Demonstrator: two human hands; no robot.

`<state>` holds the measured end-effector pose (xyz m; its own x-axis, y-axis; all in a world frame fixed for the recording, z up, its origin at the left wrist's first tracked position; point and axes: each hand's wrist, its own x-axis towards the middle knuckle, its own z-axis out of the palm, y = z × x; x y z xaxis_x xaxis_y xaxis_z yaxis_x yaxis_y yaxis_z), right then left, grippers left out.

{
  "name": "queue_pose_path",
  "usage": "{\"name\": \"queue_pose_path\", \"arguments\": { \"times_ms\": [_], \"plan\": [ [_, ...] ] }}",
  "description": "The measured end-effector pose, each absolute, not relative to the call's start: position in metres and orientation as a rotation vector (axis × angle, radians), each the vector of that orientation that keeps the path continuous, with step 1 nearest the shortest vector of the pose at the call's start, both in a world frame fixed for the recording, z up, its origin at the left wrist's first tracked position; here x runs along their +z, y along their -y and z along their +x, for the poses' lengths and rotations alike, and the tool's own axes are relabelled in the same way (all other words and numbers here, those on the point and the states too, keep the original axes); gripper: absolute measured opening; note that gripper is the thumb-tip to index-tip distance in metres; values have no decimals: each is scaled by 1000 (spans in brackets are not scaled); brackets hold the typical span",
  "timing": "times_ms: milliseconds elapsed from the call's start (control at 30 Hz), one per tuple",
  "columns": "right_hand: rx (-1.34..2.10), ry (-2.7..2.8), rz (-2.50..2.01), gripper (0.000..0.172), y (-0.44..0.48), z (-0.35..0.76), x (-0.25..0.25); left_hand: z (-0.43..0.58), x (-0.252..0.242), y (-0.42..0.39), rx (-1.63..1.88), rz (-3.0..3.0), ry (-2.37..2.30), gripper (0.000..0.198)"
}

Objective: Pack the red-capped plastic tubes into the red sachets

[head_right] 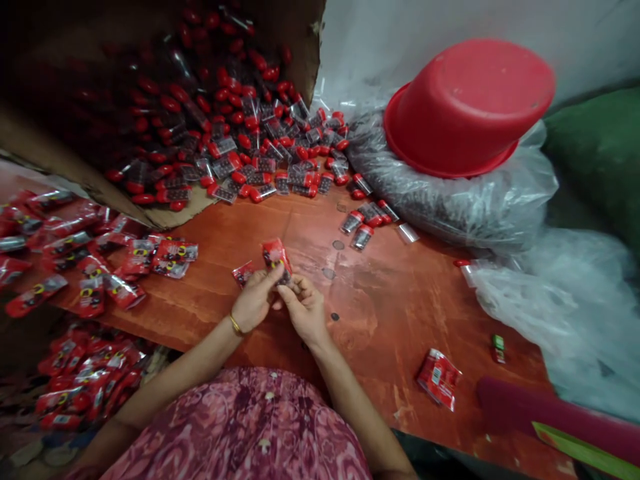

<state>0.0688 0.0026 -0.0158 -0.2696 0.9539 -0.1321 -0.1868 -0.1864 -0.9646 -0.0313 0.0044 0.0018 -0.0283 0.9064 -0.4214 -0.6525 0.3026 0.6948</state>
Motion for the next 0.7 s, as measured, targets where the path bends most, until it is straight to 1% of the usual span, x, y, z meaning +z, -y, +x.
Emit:
{"name": "queue_pose_path", "arguments": {
  "times_ms": [133,267,333,400,467,567,633,700],
  "plan": [
    [1522,1179,-1098,31,-12,61,-25,-31,-4,0,1266,233,-915,40],
    [1396,1417,-1064,34,-31,51,-30,-61,-3,-2,1314,68,-951,28],
    [1268,1644,-1032,33,-48,45,-26,-87,-1,-4,1360,-33,-1035,22],
    [1031,1902,-1023,34,-70,34,-18,-114,-1,-5,1443,-134,-1116,24],
    [759,2123,-994,40,-97,13,-6,-138,-2,-5,1561,-217,-1169,25],
    [394,2345,-891,61,-140,-42,9,-162,-6,-3,1742,-280,-1208,24],
    [212,2438,-895,69,-168,-88,15,-171,-8,-4,1831,-297,-1244,26],
    [99,2517,-912,74,-194,-131,16,-176,-8,-7,1865,-291,-1280,30]
  ]
}}
